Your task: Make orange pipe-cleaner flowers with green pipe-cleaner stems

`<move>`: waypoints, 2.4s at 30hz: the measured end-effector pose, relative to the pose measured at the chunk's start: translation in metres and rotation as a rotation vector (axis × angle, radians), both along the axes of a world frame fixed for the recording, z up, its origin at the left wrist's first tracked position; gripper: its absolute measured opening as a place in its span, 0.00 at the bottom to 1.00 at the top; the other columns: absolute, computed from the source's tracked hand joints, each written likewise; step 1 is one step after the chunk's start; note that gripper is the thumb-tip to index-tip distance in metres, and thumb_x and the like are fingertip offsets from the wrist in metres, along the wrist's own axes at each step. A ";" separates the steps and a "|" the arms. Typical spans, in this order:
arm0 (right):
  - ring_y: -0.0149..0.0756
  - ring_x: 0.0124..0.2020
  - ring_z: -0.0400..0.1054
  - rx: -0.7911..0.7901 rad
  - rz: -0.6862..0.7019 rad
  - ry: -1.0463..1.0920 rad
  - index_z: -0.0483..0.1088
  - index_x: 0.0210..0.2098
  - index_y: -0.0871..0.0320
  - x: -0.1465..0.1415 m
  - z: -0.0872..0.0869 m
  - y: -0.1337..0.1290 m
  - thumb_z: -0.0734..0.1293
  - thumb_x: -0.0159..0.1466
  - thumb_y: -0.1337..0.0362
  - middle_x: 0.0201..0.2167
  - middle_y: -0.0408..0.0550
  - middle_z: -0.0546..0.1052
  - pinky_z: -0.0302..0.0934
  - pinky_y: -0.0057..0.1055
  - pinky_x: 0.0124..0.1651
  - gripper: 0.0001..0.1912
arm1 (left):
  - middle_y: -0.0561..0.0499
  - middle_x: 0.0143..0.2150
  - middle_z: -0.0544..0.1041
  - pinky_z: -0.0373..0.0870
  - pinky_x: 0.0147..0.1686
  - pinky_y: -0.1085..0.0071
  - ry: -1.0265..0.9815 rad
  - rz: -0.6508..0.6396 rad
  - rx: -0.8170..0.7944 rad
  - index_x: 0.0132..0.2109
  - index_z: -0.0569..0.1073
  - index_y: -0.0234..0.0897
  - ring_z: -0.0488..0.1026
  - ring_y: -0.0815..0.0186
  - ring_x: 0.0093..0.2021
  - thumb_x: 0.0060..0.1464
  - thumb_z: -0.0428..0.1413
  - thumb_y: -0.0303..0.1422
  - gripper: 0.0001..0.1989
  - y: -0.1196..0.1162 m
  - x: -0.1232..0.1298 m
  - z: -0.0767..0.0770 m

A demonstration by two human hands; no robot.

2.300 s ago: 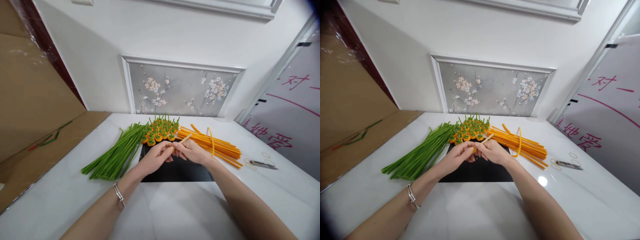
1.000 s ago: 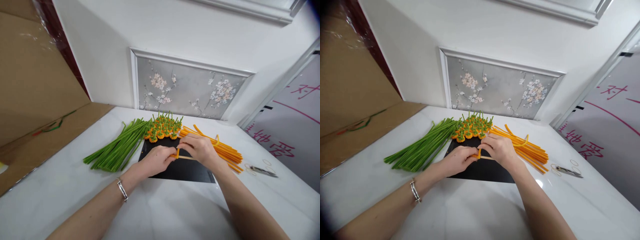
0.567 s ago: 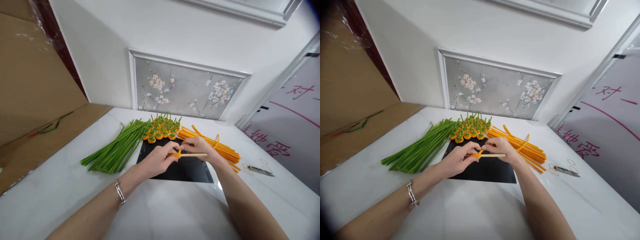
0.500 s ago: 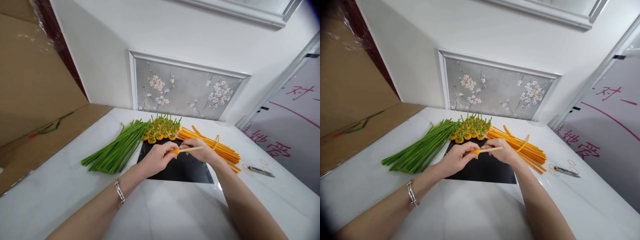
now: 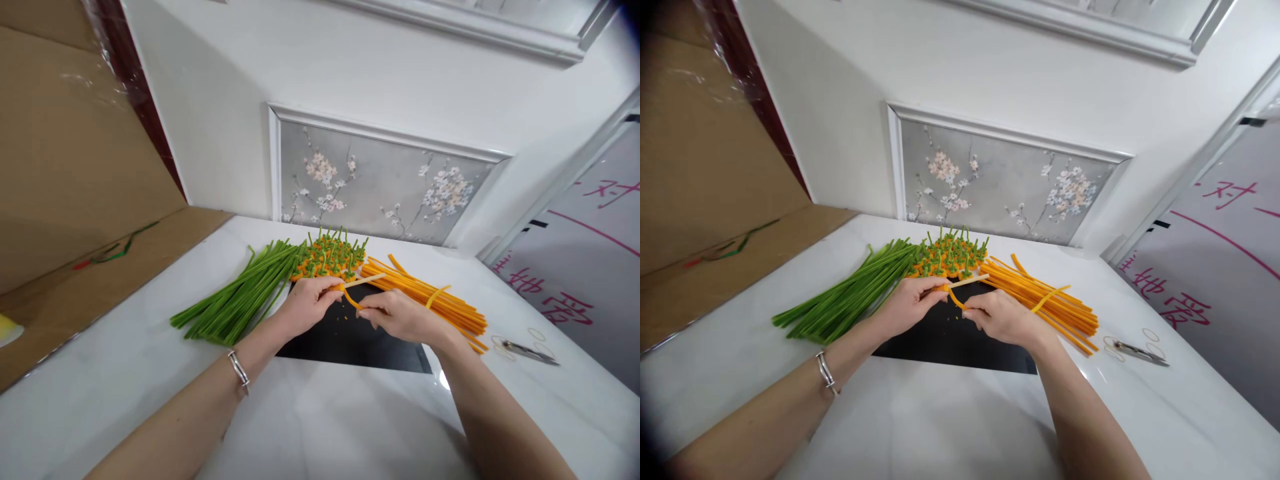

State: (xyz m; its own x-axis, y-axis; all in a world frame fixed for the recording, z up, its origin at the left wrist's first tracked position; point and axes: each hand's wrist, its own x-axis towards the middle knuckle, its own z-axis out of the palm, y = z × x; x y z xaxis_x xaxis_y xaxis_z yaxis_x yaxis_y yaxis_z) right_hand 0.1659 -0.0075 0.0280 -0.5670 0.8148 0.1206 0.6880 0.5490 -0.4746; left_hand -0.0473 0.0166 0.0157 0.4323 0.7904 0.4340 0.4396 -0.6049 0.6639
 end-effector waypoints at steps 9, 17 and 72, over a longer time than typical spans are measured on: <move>0.27 0.21 0.59 0.028 0.002 -0.072 0.68 0.24 0.57 -0.002 0.010 -0.009 0.61 0.64 0.64 0.19 0.39 0.69 0.50 0.24 0.26 0.12 | 0.53 0.35 0.80 0.66 0.35 0.74 0.098 0.028 0.073 0.41 0.77 0.38 0.75 0.67 0.32 0.57 0.52 0.30 0.10 0.002 -0.002 -0.004; 0.32 0.33 0.68 0.336 -0.071 0.027 0.71 0.36 0.55 -0.006 0.013 -0.010 0.59 0.67 0.63 0.31 0.45 0.75 0.58 0.27 0.37 0.10 | 0.48 0.38 0.80 0.68 0.38 0.70 0.306 0.021 0.246 0.44 0.77 0.39 0.76 0.63 0.36 0.57 0.52 0.29 0.10 0.000 0.002 -0.013; 0.32 0.30 0.68 0.379 -0.078 0.269 0.75 0.32 0.55 0.000 0.009 0.000 0.65 0.64 0.62 0.28 0.45 0.75 0.61 0.29 0.35 0.08 | 0.53 0.43 0.80 0.67 0.42 0.74 0.244 -0.026 0.102 0.46 0.76 0.42 0.76 0.66 0.41 0.58 0.51 0.28 0.12 0.003 0.001 -0.011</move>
